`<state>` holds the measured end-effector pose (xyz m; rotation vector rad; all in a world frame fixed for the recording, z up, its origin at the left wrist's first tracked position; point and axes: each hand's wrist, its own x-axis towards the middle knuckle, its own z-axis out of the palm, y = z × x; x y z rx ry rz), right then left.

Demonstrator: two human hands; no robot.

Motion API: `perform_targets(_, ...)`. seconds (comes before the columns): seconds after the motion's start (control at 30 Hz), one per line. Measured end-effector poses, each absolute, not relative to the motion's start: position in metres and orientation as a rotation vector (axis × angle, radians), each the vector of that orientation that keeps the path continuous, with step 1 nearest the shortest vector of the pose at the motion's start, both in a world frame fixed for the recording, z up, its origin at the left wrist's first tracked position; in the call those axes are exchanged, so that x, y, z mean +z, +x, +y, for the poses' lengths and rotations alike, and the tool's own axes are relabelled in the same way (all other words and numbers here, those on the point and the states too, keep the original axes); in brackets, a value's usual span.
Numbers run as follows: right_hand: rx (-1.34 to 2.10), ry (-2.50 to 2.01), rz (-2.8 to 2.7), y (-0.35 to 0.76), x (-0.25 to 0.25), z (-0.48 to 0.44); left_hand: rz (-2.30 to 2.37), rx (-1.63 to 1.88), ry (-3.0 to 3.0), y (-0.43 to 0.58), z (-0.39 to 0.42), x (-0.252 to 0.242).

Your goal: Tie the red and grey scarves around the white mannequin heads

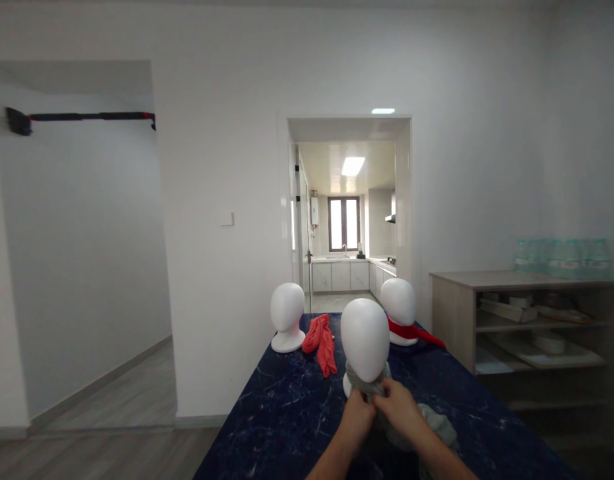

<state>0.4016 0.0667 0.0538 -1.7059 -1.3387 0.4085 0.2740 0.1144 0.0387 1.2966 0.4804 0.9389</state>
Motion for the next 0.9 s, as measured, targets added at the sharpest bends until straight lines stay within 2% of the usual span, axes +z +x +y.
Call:
perform_targets(0.23,0.024,-2.007,-1.468,0.427,0.058,0.055,0.587,1.018,1.097,0.276,0.119,0.032)
perform_targets(0.47,-0.435,-1.954,-1.769,0.422,0.059,0.052,0.527,1.009,1.033,0.274,0.119,0.034)
perform_targets(0.9,-0.253,-1.774,-1.740,0.386,0.019,0.011,0.336,0.904,0.944,0.268,0.109,0.041)
